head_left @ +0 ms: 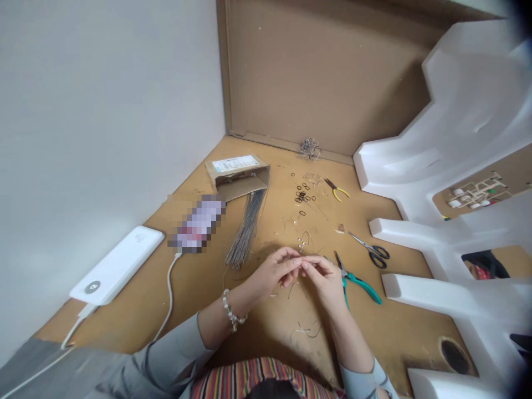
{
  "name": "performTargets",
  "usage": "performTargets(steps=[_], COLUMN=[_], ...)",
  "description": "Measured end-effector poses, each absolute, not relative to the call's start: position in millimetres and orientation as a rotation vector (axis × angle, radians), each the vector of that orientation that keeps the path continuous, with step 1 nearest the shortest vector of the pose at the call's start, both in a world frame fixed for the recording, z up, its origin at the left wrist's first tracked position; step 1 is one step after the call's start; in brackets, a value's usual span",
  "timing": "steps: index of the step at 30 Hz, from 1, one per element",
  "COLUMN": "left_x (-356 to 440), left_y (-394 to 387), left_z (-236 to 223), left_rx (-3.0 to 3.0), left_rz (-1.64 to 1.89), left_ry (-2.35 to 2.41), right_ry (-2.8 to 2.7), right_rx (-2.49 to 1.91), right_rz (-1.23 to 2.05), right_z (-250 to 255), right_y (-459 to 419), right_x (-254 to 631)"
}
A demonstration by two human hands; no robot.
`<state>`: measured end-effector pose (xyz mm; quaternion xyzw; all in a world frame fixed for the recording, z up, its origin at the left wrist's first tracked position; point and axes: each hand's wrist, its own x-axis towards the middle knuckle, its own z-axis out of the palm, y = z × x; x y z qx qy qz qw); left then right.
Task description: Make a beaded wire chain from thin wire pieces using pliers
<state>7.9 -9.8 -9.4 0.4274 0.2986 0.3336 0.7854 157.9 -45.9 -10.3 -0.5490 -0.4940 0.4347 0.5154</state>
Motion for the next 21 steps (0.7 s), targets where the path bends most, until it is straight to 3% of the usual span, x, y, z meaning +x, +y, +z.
performTargets(steps=[9, 14, 21], left_x=[7.4, 7.0, 4.5], left_y=[-7.0, -4.0, -1.1], left_z=[-13.2, -13.5, -13.4], left_rx=[0.881, 0.892, 0.775], left_rz=[0.781, 0.852, 0.871], left_ry=[0.659, 0.751, 0.778], right_ry=[-1.181, -1.457, -1.561], right_rx=[-1.321, -1.761, -1.875], right_rz=[1.135, 0.719, 0.636], right_z=[-2.2, -3.9, -15.6], right_y=[-35.2, -4.8, 27.3], right_x=[171.2, 182.3, 166.7])
